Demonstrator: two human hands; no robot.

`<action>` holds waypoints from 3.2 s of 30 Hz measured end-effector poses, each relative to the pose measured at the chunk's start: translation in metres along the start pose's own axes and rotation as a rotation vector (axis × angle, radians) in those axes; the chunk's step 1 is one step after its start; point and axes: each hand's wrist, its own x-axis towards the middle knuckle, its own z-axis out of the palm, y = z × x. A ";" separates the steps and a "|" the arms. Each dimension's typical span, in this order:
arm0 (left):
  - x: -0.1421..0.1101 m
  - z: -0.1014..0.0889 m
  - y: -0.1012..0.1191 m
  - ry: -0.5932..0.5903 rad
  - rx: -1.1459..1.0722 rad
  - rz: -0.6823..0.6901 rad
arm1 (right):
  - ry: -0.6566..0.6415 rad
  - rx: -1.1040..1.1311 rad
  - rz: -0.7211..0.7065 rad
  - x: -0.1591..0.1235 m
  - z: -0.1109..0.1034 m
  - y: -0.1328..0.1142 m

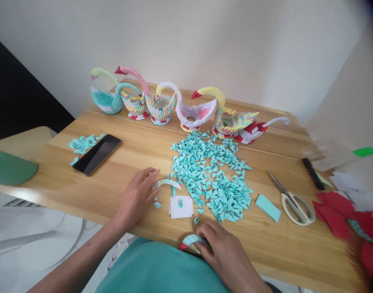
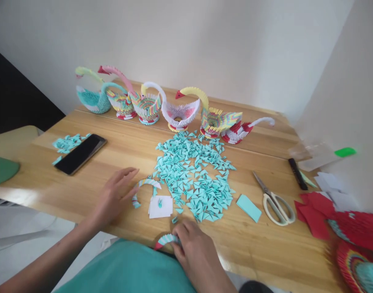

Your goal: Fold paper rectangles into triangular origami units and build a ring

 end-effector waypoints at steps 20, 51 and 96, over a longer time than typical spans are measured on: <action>0.027 -0.007 0.030 -0.210 -0.176 0.208 | 0.487 1.385 0.305 0.030 -0.029 0.009; 0.018 0.012 0.092 -0.151 -0.413 0.131 | 0.956 1.143 0.261 0.035 -0.027 -0.006; -0.003 0.004 0.083 -0.004 -0.550 0.438 | 0.684 0.725 -0.181 0.009 -0.022 0.000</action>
